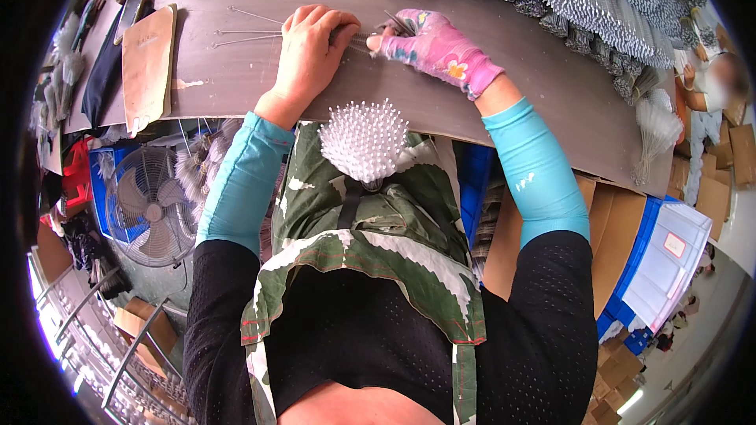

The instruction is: Assembling wire-core brushes by threading metal rods through white bristle bundles and securing them.

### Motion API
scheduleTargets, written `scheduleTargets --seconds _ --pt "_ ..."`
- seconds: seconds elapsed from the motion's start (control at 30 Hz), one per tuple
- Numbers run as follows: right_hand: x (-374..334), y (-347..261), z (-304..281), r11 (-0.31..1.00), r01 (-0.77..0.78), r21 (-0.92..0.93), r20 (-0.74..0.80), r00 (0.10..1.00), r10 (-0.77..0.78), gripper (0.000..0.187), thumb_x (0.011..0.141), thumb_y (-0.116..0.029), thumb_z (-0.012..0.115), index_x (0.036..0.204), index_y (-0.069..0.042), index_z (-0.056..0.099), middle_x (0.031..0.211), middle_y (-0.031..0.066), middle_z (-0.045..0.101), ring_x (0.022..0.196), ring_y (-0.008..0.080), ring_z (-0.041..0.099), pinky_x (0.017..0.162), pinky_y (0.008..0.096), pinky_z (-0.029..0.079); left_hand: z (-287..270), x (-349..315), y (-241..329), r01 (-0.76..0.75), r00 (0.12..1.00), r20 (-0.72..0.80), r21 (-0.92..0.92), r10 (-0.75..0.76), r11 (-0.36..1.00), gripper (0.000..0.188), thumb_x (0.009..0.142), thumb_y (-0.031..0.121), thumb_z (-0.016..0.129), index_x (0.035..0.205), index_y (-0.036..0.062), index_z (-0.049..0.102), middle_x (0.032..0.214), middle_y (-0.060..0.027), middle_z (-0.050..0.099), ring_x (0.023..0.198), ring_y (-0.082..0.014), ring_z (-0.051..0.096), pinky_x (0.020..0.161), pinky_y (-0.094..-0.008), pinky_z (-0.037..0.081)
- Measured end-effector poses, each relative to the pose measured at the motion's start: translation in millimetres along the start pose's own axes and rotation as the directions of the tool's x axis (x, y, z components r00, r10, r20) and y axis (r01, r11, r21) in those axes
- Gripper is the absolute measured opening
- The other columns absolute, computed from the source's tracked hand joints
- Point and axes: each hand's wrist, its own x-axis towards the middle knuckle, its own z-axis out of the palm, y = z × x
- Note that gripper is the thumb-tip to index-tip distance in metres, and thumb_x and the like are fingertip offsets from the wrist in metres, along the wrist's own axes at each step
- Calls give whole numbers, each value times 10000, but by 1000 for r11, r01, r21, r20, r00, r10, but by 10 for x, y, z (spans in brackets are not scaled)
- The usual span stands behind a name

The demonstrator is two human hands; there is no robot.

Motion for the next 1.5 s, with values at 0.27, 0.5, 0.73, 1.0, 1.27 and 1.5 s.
scheduleTargets --seconds 0.27,0.5,0.73,1.0,1.27,1.5 --pt "16 109 176 975 69 -210 -150 983 -102 392 674 -214 776 962 -33 579 808 77 632 735 155 607 693 302 490 45 -17 7 75 997 -31 -37 -76 996 123 777 159 641 892 115 636 868 -39 604 894 -257 538 833 -385 407" --pt "8 176 135 999 43 25 -133 990 -39 270 796 -114 672 1033 -11 596 869 41 629 802 79 559 742 245 463 -69 -62 106 78 997 -18 89 -77 993 144 772 191 653 899 123 639 899 -37 595 989 -264 514 993 -515 307" --pt "-37 82 29 854 183 -486 -168 940 -297 304 886 -246 561 1055 3 605 969 164 642 905 297 615 797 335 470 -166 -138 80 163 986 -27 34 -162 986 173 768 198 665 923 126 644 960 -43 583 983 -265 518 1014 -514 283" --pt "-25 151 -30 982 101 -161 -133 983 -123 313 885 -266 566 1028 9 612 906 150 649 846 256 620 758 322 470 -159 -143 60 163 987 -12 -2 -163 987 148 754 177 670 888 120 643 917 -39 592 966 -261 524 1002 -497 300" --pt "-39 88 -3 972 121 -199 -148 977 -152 238 868 -228 600 957 -8 616 811 113 652 715 200 614 672 323 471 -169 -142 67 169 986 7 3 -169 986 100 734 138 667 820 109 627 912 -34 597 977 -260 523 994 -499 302" --pt "-15 123 -19 985 -3 -172 -160 987 -25 238 860 -231 618 953 -12 618 757 53 640 668 141 579 638 289 461 -133 -152 105 170 985 4 54 -171 984 165 736 127 666 890 98 615 945 -41 599 997 -258 522 1007 -505 295"
